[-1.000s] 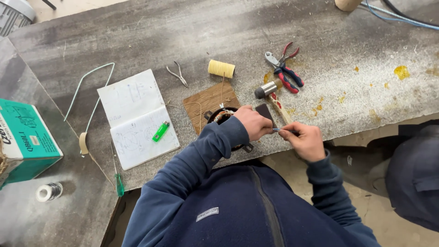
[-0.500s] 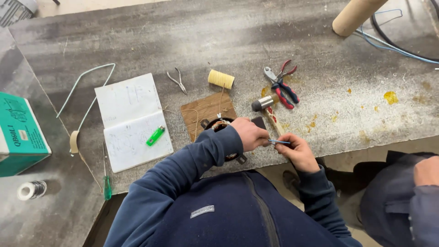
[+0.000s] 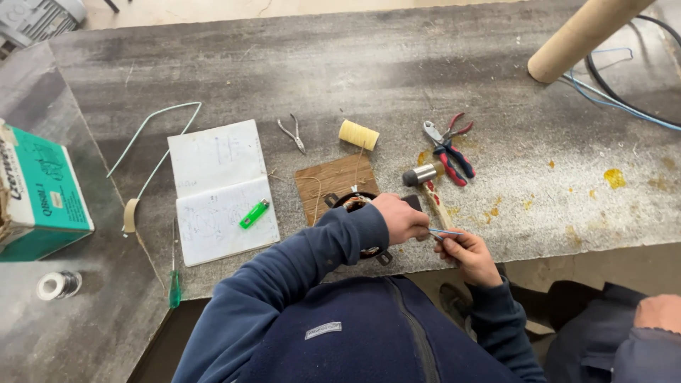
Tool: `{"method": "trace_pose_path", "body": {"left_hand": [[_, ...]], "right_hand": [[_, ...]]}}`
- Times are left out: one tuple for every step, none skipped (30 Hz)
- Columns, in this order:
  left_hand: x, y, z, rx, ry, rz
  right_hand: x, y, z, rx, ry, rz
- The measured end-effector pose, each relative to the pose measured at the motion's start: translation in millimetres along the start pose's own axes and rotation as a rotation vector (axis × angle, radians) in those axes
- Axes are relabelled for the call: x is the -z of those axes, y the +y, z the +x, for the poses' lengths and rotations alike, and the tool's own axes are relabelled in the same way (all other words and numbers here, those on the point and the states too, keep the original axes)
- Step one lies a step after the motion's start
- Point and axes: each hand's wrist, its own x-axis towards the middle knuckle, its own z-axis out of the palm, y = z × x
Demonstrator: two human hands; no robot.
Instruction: Strip wire insulation and assemble components of an electric motor stator using various hand tools.
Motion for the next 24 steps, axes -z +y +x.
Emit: {"method": "trace_pose_path", "body": {"left_hand": [[1.6, 0.3, 1.0, 0.007, 0.006, 0.001], [2.9, 0.9, 0.4, 0.026, -0.015, -0.018], [4.2, 1.6, 0.0, 0.045, -0.036, -0.037], [5.0, 2.4, -0.3, 0.049, -0.033, -0.034], [6.0, 3.4, -0.8, 0.047, -0.031, -0.039], [6.9, 4.4, -0.8, 0.042, -0.028, -0.043], [4.2, 3.8, -0.3, 0.045, -0.026, -0.041], [1.7, 2.9, 0.3, 0.036, -0.011, -0.036], [-0.7, 1.8, 0.5, 0.027, 0.003, -0.03], [-1.6, 1.6, 0.6, 0.034, 0.009, -0.029], [-2.4, 1.1, 0.7, 0.036, 0.02, -0.022], [-4.4, 1.5, -0.2, 0.036, 0.027, -0.018], [-3.0, 2.9, -1.7, 0.042, 0.029, -0.019], [-1.2, 4.2, -2.0, 0.044, 0.021, 0.001], [0.5, 5.4, -2.1, 0.046, 0.013, 0.021], [1.8, 5.5, -2.7, 0.046, 0.018, 0.018], [3.0, 5.5, -3.1, 0.065, 0.0, -0.001], [4.0, 6.5, -1.9, 0.08, -0.018, -0.023], [0.6, 6.2, -2.0, 0.076, -0.013, -0.027], [-2.0, 4.8, -2.2, 0.061, 0.006, -0.028], [-4.5, 3.7, -2.0, 0.045, 0.025, -0.028], [-5.1, 3.9, -2.9, 0.044, 0.028, -0.027], [-5.5, 4.3, -3.3, 0.024, 0.037, -0.024], [-5.7, 3.9, -4.3, 0.005, 0.043, -0.019]], "right_hand": [[-15.7, -17.1, -4.9, -0.002, -0.008, -0.005], [-32.8, -32.3, -11.3, 0.074, 0.052, -0.167], [-49.9, -47.6, -17.9, 0.152, 0.111, -0.329], [-57.2, -48.6, -19.5, 0.154, 0.106, -0.329], [-64.7, -49.6, -21.3, 0.218, 0.206, -0.448], [-71.9, -50.8, -23.5, 0.283, 0.31, -0.566], [-73.2, -48.7, -24.6, 0.285, 0.306, -0.567], [-74.3, -47.3, -24.9, 0.276, 0.366, -0.603], [-75.8, -45.6, -25.2, 0.267, 0.427, -0.639], [-68.7, -41.3, -24.9, 0.27, 0.419, -0.642], [-61.5, -37.0, -24.1, 0.207, 0.43, -0.536], [-55.0, -31.2, -25.6, 0.139, 0.442, -0.427], [-65.7, -38.8, -27.2, 0.137, 0.437, -0.429], [-75.7, -47.2, -28.7, 0.263, 0.42, -0.436], [-85.6, -55.6, -30.1, 0.39, 0.4, -0.443], [-109.5, -73.4, -33.2, 0.39, 0.399, -0.448], [-133.3, -91.1, -36.2, 0.553, 0.467, -0.676], [-156.3, -109.3, -40.1, 0.716, 0.535, -0.907], [-144.1, -97.2, -39.6, 0.717, 0.536, -0.915], [-131.9, -85.5, -37.5, 0.812, 0.536, -1.065], [-119.4, -74.3, -35.6, 0.906, 0.532, -1.214], [-109.7, -68.1, -35.4, 0.908, 0.532, -1.216], [-99.7, -62.3, -35.4, 0.868, 0.54, -1.237], [-90.2, -55.9, -34.3, 0.828, 0.549, -1.255]]}}
